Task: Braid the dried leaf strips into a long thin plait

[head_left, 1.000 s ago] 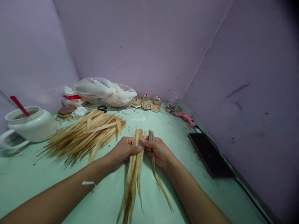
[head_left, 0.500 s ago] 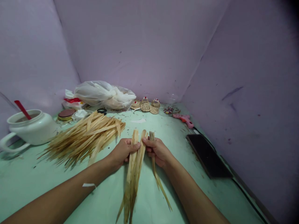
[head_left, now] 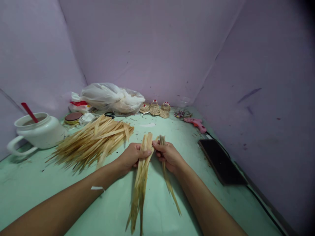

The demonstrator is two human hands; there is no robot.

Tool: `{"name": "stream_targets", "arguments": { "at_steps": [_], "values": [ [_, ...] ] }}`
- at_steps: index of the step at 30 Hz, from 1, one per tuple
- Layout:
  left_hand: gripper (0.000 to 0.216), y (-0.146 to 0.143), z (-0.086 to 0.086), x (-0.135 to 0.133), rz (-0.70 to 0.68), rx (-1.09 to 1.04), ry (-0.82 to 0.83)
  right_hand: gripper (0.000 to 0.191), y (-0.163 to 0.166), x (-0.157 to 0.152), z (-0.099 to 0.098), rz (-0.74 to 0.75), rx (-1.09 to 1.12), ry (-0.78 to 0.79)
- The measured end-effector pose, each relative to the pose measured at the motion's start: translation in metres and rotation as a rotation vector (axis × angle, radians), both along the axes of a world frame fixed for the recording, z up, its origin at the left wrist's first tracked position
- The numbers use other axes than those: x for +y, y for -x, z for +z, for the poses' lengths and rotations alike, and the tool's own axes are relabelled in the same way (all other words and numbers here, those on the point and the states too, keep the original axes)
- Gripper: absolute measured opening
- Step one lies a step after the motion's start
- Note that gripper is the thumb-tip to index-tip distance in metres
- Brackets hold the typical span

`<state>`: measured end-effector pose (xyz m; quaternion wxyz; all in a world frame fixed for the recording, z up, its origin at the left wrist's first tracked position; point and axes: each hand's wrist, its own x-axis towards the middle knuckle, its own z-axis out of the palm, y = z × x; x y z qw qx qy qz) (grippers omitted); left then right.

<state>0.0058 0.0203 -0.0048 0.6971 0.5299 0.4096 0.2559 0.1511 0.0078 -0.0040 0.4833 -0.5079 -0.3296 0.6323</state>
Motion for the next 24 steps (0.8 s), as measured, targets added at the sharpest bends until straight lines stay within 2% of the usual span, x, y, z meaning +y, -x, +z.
{"name": "stream_targets", "arguments": {
  "at_steps": [10,16,24],
  "values": [
    [0.039,0.0001,-0.0007,-0.0009,-0.027,-0.037,-0.012,0.028,0.0004,-0.0033,-0.0014,0.046,-0.026,-0.006],
    [0.04,-0.0018,-0.0018,0.0006,0.024,-0.038,0.013,0.029,-0.0037,-0.0001,-0.001,0.042,-0.034,0.009],
    [0.038,0.0011,0.0016,0.0018,0.02,-0.068,0.042,0.032,-0.0052,0.0011,-0.0051,0.047,-0.047,-0.035]
  ]
}}
